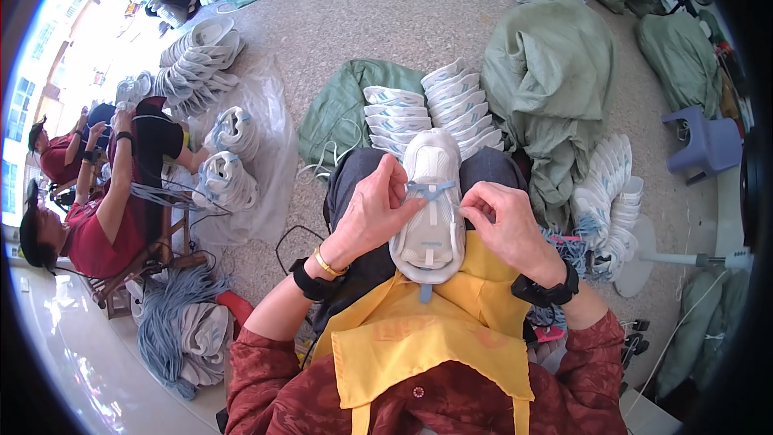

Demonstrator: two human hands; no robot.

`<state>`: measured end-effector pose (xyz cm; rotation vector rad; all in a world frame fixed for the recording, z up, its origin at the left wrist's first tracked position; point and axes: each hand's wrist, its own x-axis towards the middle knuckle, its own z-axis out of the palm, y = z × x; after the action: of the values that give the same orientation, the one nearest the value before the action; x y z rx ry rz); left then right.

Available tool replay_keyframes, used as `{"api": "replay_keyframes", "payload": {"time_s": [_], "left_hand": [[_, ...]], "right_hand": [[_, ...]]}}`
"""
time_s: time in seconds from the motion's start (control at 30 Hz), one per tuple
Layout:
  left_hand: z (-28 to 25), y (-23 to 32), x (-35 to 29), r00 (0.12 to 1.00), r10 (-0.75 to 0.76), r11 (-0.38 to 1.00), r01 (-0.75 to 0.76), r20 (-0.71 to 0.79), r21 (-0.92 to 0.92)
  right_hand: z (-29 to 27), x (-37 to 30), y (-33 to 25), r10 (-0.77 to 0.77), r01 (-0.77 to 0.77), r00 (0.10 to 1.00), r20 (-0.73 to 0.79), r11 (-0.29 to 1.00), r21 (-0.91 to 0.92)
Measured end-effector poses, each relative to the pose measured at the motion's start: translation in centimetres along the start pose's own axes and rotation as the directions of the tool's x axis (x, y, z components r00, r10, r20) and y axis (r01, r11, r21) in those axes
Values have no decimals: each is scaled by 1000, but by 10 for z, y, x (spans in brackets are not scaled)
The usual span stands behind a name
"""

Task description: Manually lacing blue laces into white shoe uppers for manufacturing.

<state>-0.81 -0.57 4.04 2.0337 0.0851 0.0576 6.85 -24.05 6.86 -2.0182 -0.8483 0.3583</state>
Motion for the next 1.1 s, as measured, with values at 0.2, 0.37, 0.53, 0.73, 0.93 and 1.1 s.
{"api": "replay_keyframes", "payload": {"time_s": [0.2, 0.37, 0.53, 0.73, 0.93, 1.1], "left_hand": [[0, -5, -4, 1000, -15, 998, 16, 5, -56], [2, 2, -5, 1000, 3, 1000, -3, -3, -31], [2, 3, -7, 1000, -20, 999, 20, -3, -42], [-6, -1, -17, 996, -51, 953, 72, 78, -295], [-31, 18, -41, 926, -295, 817, 372, 236, -441], [-23, 17, -39, 945, -237, 820, 318, 224, -477]], "right_hand": [[-21, -38, 0, 8, -22, 997, -72, 983, -184], [-15, -45, 4, 69, -73, 997, -35, 986, -149], [10, -21, -5, 63, -65, 998, -25, 996, -56], [29, -4, 0, 19, -26, 997, -74, 995, -96], [31, -6, 2, 24, -31, 994, -105, 998, -63], [29, -8, -1, 27, -33, 994, -108, 998, -50]]}}
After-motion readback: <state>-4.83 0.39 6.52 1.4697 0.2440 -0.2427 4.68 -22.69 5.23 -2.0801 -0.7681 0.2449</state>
